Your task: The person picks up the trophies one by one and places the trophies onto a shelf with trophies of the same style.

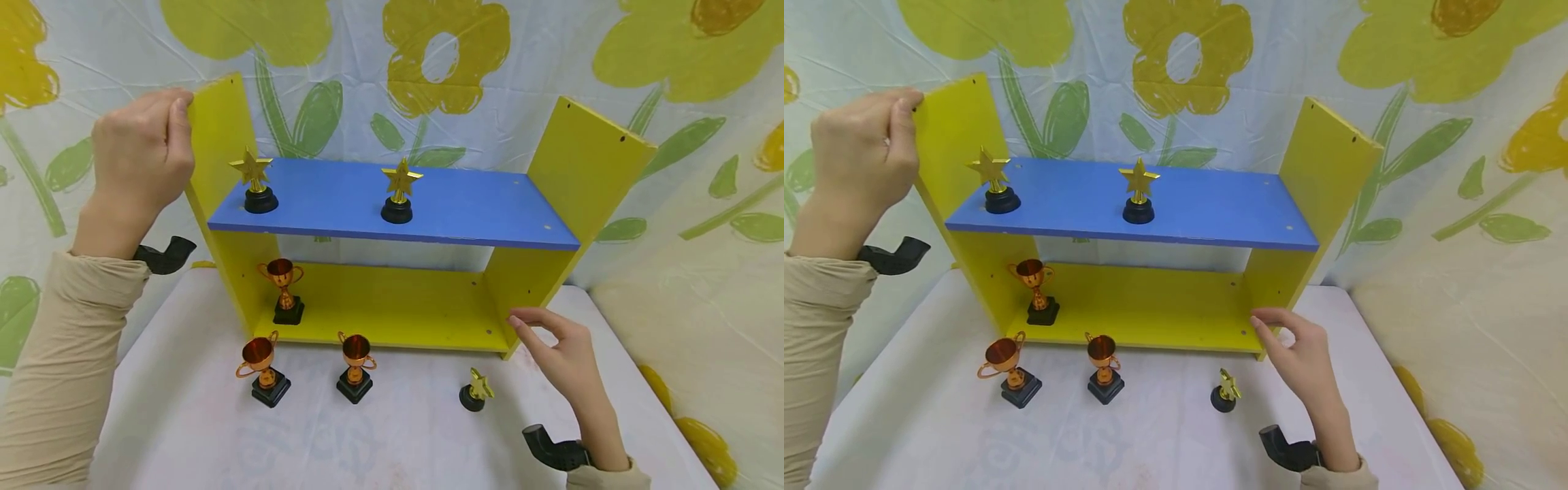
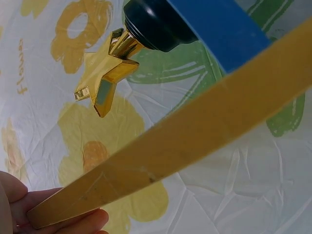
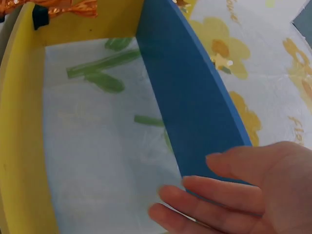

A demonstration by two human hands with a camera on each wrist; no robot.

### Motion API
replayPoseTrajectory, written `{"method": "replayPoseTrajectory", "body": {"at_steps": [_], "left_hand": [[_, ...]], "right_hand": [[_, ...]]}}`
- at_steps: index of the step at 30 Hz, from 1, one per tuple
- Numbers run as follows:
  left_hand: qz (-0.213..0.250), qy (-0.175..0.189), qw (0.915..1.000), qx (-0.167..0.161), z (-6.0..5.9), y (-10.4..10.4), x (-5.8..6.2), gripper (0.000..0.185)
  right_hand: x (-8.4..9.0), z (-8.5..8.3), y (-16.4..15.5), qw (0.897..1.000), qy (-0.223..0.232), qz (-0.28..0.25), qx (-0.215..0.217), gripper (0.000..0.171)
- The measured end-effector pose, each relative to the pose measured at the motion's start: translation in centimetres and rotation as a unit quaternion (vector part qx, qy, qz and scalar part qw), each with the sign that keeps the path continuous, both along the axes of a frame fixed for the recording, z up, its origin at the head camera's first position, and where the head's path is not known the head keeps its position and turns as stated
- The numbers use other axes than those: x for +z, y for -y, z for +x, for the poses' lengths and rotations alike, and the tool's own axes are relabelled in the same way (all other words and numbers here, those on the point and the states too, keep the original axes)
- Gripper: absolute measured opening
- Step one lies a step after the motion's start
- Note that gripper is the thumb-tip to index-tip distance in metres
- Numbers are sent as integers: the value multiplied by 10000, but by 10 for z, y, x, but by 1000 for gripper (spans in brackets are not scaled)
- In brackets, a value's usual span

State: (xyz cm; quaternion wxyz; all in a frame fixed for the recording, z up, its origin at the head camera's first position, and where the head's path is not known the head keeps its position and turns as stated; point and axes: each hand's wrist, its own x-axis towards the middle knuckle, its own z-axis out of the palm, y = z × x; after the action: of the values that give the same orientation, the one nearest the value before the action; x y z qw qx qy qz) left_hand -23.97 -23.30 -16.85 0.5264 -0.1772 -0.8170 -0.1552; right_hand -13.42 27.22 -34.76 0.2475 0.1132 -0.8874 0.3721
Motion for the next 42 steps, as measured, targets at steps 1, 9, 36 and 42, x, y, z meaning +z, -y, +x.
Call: {"method": "replayPoseTrajectory", "body": {"at_steps": [1,9,36,42], "left_hand": [[0,-1,10000,8,0,0,0,41],[-8,40,10000,7,1,0,1,42],[-99,79,9999,22,2,0,1,42],[-74,70,9999,20,2,0,1,42]], "right_hand": [[0,0,-1,9999,48,104,10,17],[-1,0,-5,9971,469,592,72,18],[-19,-16,-5,9527,2255,1647,1201,12],[-24,-17,-2,9491,2372,1645,1257,16]]}}
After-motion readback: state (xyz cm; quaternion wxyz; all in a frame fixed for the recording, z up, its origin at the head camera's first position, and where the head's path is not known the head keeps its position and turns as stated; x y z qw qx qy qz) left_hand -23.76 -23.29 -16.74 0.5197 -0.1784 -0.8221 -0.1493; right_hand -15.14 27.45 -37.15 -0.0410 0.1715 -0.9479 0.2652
